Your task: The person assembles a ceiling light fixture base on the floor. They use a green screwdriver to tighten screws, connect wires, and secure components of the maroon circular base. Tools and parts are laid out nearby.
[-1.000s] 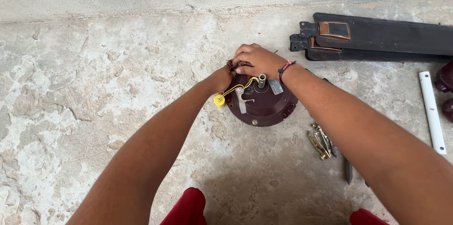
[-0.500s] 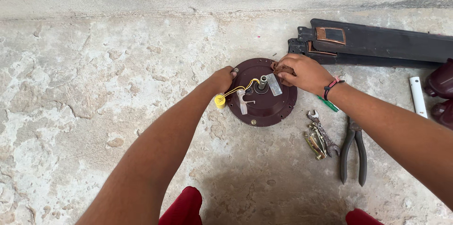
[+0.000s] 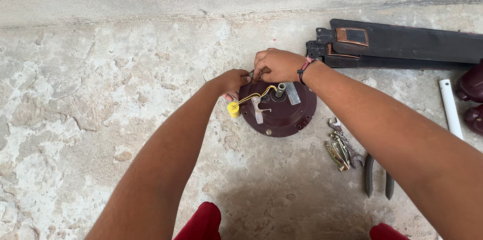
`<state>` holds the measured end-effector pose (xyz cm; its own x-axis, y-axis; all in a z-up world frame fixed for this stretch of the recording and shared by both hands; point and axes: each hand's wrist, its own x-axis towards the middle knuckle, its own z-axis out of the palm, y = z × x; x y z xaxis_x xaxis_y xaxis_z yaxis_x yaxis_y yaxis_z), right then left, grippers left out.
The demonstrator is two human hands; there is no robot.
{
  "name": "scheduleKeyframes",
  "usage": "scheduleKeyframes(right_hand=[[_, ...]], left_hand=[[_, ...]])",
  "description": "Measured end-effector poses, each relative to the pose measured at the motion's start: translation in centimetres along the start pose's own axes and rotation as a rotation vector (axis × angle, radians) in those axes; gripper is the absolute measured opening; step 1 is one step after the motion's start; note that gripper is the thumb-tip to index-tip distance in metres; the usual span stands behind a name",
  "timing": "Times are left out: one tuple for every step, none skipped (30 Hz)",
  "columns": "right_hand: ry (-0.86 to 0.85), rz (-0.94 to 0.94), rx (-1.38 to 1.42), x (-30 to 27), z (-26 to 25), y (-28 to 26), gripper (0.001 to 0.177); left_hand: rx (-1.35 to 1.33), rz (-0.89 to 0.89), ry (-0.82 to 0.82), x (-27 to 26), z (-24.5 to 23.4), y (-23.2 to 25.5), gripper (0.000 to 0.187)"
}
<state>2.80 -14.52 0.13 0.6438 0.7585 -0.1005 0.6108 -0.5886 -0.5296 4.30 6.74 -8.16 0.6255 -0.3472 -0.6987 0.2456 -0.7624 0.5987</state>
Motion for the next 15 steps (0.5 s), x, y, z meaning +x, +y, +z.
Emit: scheduleKeyframes(right_hand=[[0.013,0.059,0.056,-1.0,-0.5,0.2,0.025],[0.024,0.116,0.114,-2.0,-0.9,0.4,0.026],[0.047,0.191,0.114,-3.1,-1.2,0.7,0.025],[0.066,0.267,0.114,-4.3,-1.5,1.0,0.025],[0.089,0.294,0.149,-5.6,-1.6,1.3,0.024],[0.108,0.321,0.184,-6.8,-1.7,1.7,0.023],[0.127,0.347,0.219,-7.2,-1.6,1.9,0.022],[0.136,0.340,0.207,-7.3,-1.4,2.2,0.022],[0.145,0.333,0.195,-7.4,-1.3,2.3,0.022],[0.157,0.329,0.186,-7.2,-1.0,2.3,0.023],[0.164,0.311,0.170,-6.6,-0.9,2.3,0.022],[0.171,0.294,0.159,-5.4,-0.5,2.1,0.021],[0.178,0.277,0.147,-4.0,-0.1,1.7,0.021],[0.161,0.268,0.216,-2.4,0.5,1.1,0.022],[0.144,0.258,0.284,-0.9,1.1,0.4,0.023]], left_hand=[[0.000,-0.004,-0.008,-0.2,-0.1,0.0,0.046],[0.040,0.008,-0.002,-0.3,-0.2,0.0,0.046],[0.080,0.021,0.004,-0.4,-0.1,0.1,0.046],[0.117,0.034,0.009,-0.4,0.0,0.2,0.045],[0.117,0.031,0.010,-0.4,0.0,0.2,0.045],[0.114,0.027,0.010,-0.3,0.2,0.3,0.044],[0.111,0.023,0.011,-0.3,0.2,0.3,0.044],[0.112,0.021,0.016,-0.2,0.1,0.3,0.043],[0.113,0.019,0.021,-0.1,0.1,0.3,0.043],[0.119,0.018,0.022,0.1,0.1,0.3,0.043],[0.121,0.006,0.015,0.3,0.1,0.4,0.042],[0.124,-0.009,0.006,0.5,0.1,0.3,0.041],[0.127,-0.024,-0.003,0.6,0.1,0.3,0.040],[0.122,-0.018,-0.006,0.7,0.1,0.1,0.039],[0.116,-0.012,-0.008,0.8,0.2,0.0,0.039]])
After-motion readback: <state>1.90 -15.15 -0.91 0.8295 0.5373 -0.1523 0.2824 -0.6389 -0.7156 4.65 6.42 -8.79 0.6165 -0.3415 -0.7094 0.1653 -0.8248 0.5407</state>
